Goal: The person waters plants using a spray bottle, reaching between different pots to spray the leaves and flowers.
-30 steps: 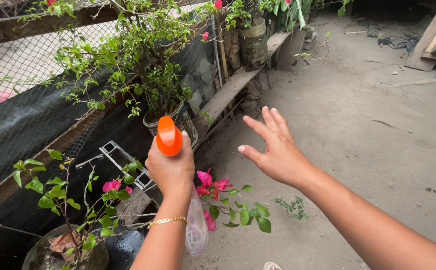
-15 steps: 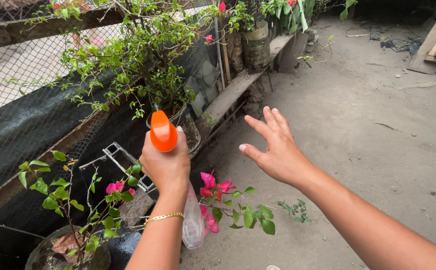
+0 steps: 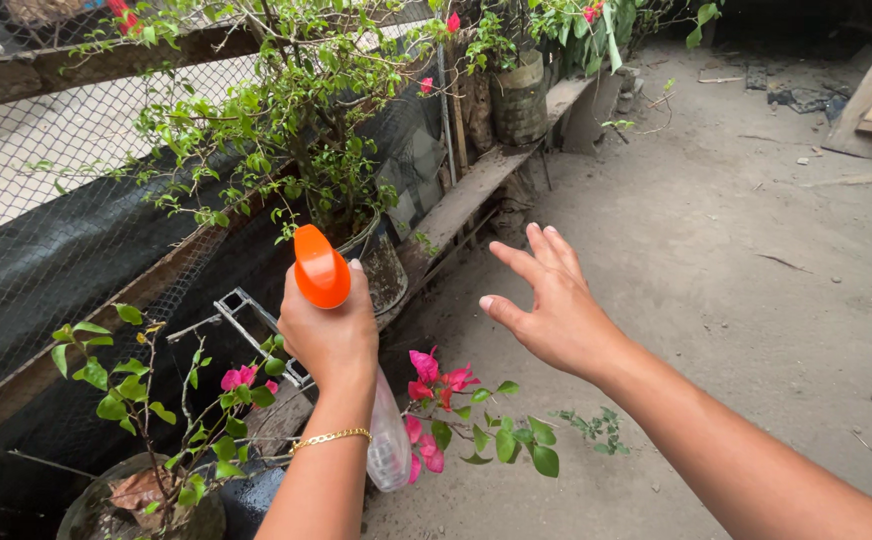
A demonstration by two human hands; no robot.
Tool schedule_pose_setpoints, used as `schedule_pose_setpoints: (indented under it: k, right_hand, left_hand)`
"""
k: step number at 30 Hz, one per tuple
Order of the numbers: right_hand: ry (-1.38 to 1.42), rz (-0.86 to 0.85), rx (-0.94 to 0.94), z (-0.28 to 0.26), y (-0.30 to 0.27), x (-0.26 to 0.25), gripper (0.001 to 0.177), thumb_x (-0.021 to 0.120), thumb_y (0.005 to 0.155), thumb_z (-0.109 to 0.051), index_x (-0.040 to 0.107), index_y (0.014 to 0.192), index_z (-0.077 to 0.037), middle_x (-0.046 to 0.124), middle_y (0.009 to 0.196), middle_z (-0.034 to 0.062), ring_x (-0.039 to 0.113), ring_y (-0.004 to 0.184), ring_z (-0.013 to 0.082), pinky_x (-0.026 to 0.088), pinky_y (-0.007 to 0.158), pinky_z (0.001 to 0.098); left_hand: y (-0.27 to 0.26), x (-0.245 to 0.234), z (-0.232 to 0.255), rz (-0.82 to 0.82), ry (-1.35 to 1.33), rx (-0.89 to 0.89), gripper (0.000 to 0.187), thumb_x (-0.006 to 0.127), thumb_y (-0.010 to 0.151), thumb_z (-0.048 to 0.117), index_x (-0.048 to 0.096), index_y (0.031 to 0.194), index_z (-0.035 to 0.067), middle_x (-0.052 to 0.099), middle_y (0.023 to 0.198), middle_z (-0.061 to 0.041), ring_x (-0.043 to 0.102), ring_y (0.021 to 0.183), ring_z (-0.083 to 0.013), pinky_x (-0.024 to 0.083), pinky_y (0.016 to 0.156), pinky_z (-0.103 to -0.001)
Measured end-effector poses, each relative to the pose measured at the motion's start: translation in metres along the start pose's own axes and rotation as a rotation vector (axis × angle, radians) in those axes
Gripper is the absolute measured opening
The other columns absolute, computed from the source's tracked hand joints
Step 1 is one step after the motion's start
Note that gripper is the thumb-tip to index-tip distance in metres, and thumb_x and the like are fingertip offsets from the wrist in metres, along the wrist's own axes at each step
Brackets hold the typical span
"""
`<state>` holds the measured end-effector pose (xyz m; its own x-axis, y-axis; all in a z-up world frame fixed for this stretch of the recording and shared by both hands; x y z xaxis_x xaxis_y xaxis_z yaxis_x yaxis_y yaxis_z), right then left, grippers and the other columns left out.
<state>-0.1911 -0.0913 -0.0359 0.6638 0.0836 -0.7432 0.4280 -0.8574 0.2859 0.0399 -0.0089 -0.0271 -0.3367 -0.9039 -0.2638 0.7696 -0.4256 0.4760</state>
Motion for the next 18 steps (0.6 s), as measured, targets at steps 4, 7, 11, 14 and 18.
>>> schedule_pose_setpoints:
  k: [4,7,11,14,18]
  right_hand:
    - [0.029,-0.011,0.019,-0.0009,-0.0001,-0.0013,0.068,0.073,0.085,-0.039,0.051,0.147,-0.018,0.016,0.166,0.0226,0.001,0.157,0.0341,0.021,0.118,0.0488]
    - [0.021,-0.004,0.024,-0.0008,-0.0014,-0.002,0.068,0.074,0.085,-0.039,0.052,0.147,-0.018,0.016,0.166,0.0223,0.001,0.157,0.0338,0.021,0.119,0.0487]
    - [0.016,-0.004,0.024,0.0001,-0.0032,-0.0022,0.068,0.073,0.085,-0.039,0.053,0.146,-0.018,0.017,0.166,0.0223,0.002,0.157,0.0342,0.022,0.119,0.0486]
    - [0.023,-0.001,0.022,-0.0011,-0.0047,-0.0013,0.067,0.074,0.085,-0.039,0.053,0.145,-0.018,0.018,0.166,0.0224,0.002,0.157,0.0344,0.023,0.118,0.0485]
    - [0.019,0.004,0.017,-0.0026,-0.0059,-0.0006,0.067,0.074,0.085,-0.038,0.054,0.145,-0.017,0.019,0.165,0.0226,0.003,0.157,0.0344,0.023,0.118,0.0486]
  left_hand:
    - [0.0045,0.0021,0.0002,-0.003,0.032,-0.021,0.029,0.081,0.081,0.031,0.069,0.098,0.011,0.077,0.088,-0.009,0.074,0.088,-0.0318,0.054,0.086,-0.045]
    - [0.0043,0.0039,-0.0011,-0.011,0.079,-0.028,0.03,0.082,0.08,0.032,0.07,0.098,0.011,0.077,0.088,-0.009,0.074,0.088,-0.0333,0.054,0.086,-0.045]
    - [-0.0004,0.005,-0.0028,-0.035,0.101,-0.033,0.03,0.082,0.081,0.033,0.069,0.095,0.01,0.076,0.087,-0.01,0.074,0.088,-0.0341,0.054,0.086,-0.045]
    - [-0.0032,0.0011,-0.0014,-0.021,0.039,-0.022,0.031,0.082,0.08,0.032,0.068,0.098,0.009,0.076,0.087,-0.009,0.074,0.088,-0.0334,0.054,0.085,-0.045]
    - [-0.0001,-0.0044,0.0028,0.014,0.013,-0.008,0.03,0.081,0.082,0.031,0.068,0.099,0.01,0.076,0.089,-0.009,0.074,0.088,-0.0329,0.054,0.084,-0.044]
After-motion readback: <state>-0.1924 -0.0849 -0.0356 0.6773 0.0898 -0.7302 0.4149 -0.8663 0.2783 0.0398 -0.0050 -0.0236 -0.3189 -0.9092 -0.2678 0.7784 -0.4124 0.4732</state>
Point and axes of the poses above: each hand's wrist, its own y-axis towards the middle knuckle, its own x-axis out of the palm, z = x × y, the point moved 4 cm from there along y, towards the middle knuckle
